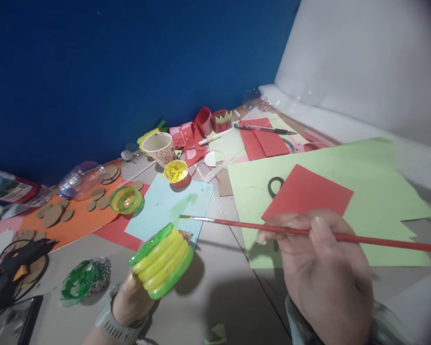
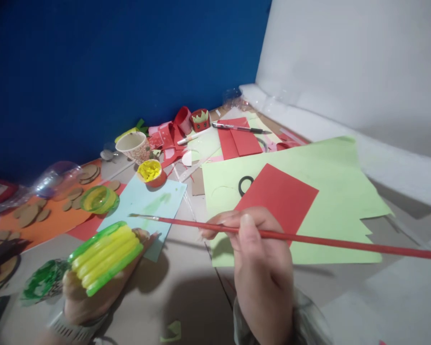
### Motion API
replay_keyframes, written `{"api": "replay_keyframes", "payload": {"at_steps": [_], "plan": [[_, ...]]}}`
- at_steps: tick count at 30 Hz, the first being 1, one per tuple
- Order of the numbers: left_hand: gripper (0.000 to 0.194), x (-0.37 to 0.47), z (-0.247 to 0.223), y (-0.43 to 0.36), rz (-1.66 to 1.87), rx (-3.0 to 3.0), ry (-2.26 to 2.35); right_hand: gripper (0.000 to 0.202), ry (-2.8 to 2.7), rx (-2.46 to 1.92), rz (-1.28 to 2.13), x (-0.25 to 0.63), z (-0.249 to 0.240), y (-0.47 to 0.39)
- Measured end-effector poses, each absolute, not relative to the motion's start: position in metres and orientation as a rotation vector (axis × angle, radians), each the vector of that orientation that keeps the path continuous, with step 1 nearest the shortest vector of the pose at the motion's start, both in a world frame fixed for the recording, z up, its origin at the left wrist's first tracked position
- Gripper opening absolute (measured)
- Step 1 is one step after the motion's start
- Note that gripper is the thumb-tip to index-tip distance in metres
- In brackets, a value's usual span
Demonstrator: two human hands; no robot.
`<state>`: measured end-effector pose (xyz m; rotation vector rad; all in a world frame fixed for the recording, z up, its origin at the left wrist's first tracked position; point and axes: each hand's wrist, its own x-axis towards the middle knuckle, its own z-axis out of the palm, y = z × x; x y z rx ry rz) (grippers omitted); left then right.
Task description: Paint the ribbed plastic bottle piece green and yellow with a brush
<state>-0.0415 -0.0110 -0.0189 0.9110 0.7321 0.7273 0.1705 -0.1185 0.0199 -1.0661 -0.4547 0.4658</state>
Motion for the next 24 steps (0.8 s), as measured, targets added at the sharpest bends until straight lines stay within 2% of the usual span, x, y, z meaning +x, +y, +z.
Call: {"api": "replay_keyframes", "payload": {"at_steps": [6,10,16,24], "plan": [[0.044,-0.026,-0.016,-0.011,0.877,0.764,0.635,0.029,-0.554,-1.126,0.471,0.179,0.027,-0.115],[0.031,-0.019,-0.008,-0.005,1.009,0.763,0.7,0.016,-0.68,-1.163,0.373,0.18,0.044,-0.11],[0.04,-0.018,-0.006,0.0,0.972,0.81,0.798,0.027,-0.907,-0.926,0.347,0.166,0.056,-0.097],[0.045,-0.022,-0.011,-0.002,0.921,0.858,0.817,0.023,-1.199,-0.968,0.203,0.154,0.035,-0.106]]}}
